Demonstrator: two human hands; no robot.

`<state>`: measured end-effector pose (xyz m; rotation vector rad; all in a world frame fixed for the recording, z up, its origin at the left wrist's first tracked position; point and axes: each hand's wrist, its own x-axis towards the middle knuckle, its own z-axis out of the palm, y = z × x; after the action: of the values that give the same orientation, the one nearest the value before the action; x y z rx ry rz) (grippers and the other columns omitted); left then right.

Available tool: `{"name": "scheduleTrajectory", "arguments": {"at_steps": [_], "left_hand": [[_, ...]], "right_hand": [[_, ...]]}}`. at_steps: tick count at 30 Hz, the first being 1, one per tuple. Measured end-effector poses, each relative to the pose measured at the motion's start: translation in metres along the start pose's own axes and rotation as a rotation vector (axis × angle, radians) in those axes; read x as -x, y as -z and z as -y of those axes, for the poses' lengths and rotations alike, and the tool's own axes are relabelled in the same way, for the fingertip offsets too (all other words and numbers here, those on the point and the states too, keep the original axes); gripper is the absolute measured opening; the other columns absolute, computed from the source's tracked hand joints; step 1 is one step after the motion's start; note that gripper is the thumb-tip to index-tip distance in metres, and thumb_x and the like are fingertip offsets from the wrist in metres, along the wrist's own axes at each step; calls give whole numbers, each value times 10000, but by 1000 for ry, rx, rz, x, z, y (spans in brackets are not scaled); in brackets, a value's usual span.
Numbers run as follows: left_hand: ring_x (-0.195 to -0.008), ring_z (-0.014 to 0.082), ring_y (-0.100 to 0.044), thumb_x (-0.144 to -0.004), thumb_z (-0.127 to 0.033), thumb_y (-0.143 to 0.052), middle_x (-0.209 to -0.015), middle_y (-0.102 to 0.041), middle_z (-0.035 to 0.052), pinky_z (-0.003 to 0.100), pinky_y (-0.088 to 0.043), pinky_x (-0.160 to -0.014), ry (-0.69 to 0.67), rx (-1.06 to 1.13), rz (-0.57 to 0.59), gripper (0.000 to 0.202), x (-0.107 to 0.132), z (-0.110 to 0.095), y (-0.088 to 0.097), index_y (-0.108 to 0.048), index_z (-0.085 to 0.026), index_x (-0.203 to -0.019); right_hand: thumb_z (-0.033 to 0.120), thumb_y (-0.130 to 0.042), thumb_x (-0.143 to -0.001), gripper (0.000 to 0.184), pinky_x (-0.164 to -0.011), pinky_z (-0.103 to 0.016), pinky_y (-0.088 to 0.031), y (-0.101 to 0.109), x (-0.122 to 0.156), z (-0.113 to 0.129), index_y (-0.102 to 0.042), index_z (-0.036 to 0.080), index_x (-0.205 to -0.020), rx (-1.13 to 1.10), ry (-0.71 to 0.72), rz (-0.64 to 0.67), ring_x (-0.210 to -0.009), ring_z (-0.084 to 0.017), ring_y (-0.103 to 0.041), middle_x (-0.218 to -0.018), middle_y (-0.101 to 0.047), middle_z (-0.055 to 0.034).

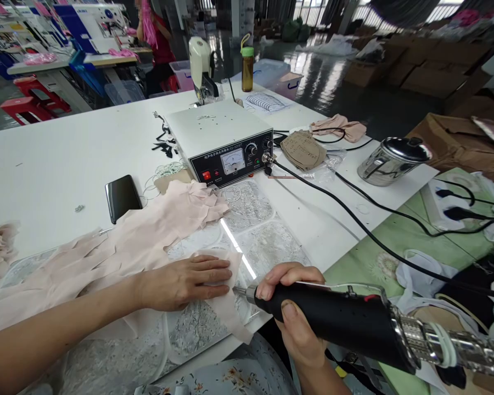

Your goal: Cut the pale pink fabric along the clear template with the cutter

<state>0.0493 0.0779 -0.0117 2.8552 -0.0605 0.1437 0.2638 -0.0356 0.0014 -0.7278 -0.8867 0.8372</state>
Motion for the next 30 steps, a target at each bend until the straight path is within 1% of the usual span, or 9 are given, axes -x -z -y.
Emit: {"name": "scheduleTrajectory", "arguments": {"at_steps": [8, 12, 16, 18, 21, 24, 27, 30], "left_hand": [[-1350, 261, -405, -960, -100, -364, -1368, -531, 137, 417, -349, -1120, 9, -3, 14, 351, -1, 2, 3, -579, -118, -1237], [-1347, 270, -412, -942, -84, -386, -1374, -524, 146, 431, -352, -1118, -2, -1, 10, 357, 0, 5, 3, -566, -100, -1249], [-1382, 257, -363, -916, -62, -413, -1422, -475, 139, 431, -309, -1153, 13, -13, 52, 412, 2, 9, 3, -516, -101, -1314], [-1399, 252, -333, -916, -67, -414, -1441, -451, 138, 437, -286, -1167, 19, -29, 52, 428, 4, 8, 4, -497, -99, -1335], [-1397, 239, -341, -919, -62, -400, -1424, -475, 130, 434, -290, -1171, 45, -54, -6, 423, 6, -3, 4, -504, -104, -1326], [-1344, 231, -424, -926, -53, -375, -1358, -546, 127, 418, -346, -1142, 84, -74, -60, 396, 7, -22, 3, -531, -110, -1286], [-1288, 250, -484, -969, -117, -368, -1318, -573, 146, 418, -400, -1097, 101, -103, -78, 347, 5, -37, -1, -532, -95, -1273], [-1265, 261, -503, -990, -146, -353, -1302, -581, 153, 419, -426, -1068, 115, -139, -92, 334, 3, -45, -6, -535, -92, -1265]], "right_hand": [[229, -600, -820, 80, -579, -305, -531, -2, -4, -4, -589, 195, -891, 9, 33, 21, -613, -122, -582, -807, -594, -18], [235, -597, -813, 100, -584, -323, -529, 0, -5, -5, -586, 197, -904, -9, 20, -2, -624, -132, -576, -821, -590, -28], [256, -569, -816, 126, -568, -324, -528, 9, 1, 7, -589, 202, -928, -57, -26, -28, -605, -127, -555, -819, -572, -29], [272, -551, -823, 138, -548, -323, -525, 14, 8, 15, -592, 207, -938, -60, -65, -25, -591, -129, -546, -798, -552, -28], [301, -538, -814, 162, -525, -314, -518, 19, 18, 22, -591, 218, -942, -39, -90, -23, -577, -132, -533, -770, -525, -22], [321, -542, -808, 172, -535, -309, -520, 20, 25, 21, -584, 234, -950, -4, -100, -15, -593, -137, -532, -782, -529, -22], [319, -544, -813, 159, -540, -312, -523, 19, 26, 19, -582, 245, -949, 6, -108, -23, -594, -141, -538, -786, -543, -25], [358, -578, -814, 137, -523, -302, -517, 17, 25, 23, -587, 265, -914, 28, -125, -13, -569, -137, -543, -756, -551, -15]]}}
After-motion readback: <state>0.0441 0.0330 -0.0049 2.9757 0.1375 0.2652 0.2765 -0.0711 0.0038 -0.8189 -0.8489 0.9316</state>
